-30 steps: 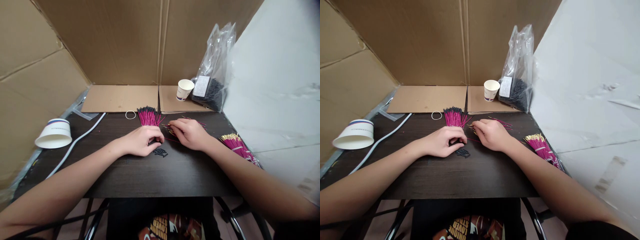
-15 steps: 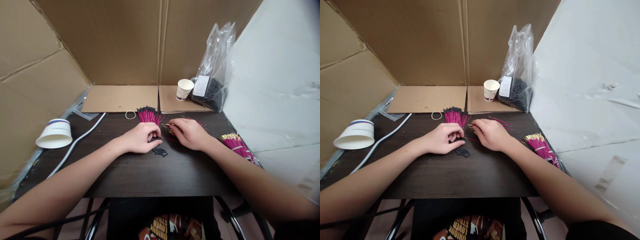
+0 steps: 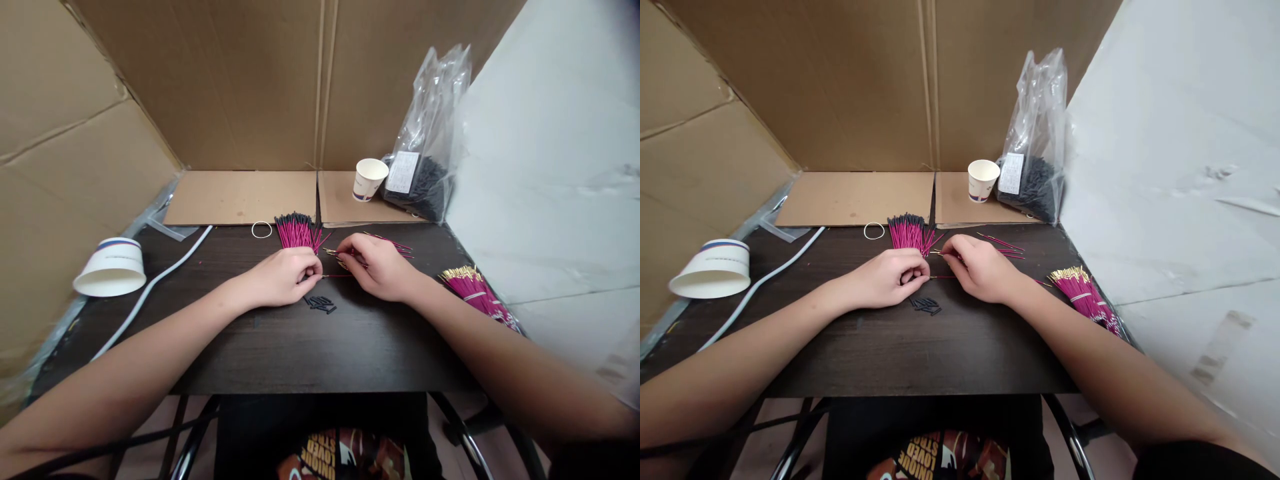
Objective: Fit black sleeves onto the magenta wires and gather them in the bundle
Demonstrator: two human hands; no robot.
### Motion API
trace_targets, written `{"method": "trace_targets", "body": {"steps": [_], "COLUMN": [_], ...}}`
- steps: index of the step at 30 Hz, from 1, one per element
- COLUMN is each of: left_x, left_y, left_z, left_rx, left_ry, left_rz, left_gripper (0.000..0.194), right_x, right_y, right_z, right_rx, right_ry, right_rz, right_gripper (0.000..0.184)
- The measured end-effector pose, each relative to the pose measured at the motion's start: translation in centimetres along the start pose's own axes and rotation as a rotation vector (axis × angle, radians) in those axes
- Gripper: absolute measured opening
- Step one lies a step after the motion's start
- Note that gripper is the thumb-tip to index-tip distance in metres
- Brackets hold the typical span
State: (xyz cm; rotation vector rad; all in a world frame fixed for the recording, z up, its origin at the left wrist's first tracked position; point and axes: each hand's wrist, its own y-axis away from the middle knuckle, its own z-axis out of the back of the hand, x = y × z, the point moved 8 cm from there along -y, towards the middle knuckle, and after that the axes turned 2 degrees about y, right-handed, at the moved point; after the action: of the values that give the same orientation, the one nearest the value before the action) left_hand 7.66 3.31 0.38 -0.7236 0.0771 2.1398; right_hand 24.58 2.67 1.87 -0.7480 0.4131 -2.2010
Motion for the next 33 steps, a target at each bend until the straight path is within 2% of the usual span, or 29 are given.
{"method": "trace_targets", "body": {"steps": [7,21,23,27,33], "left_x": [0.2,-0.7,-0.8,0.2,1.7], "left_y": [0.3,0.2,0.1,0.1,0.1], "left_z": [-0.3,-0.2,0.0,0.9,0.6], "left_rx": [0.039,0.05,0.016,-0.136,-0.272], "left_ry": [-0.095,-0.115,-0.038,0.234,0.568], "left_rz": [0.038,-0.005,0.015,0.147,0.268], "left_gripper": [0.02,0.013,0.011,0.007,0.018], "right_x": [0.5,0.6,0.7,0.9,0.7], "right_y": [0.1,0.2,0.2,0.1,0.2], "right_z": [-0.1,-0.4,-0.3,0.3,0.3], "right_rx": [-0.023,0.018,0.01,-0.043,-0.044], "right_ry": [0.047,0.06,0.061,0.053,0.057], "right_rz": [0.102,0.116,0.121,0.124,0.09], "right_gripper": [0.015,0.018,0.018,0.016,0.018]}}
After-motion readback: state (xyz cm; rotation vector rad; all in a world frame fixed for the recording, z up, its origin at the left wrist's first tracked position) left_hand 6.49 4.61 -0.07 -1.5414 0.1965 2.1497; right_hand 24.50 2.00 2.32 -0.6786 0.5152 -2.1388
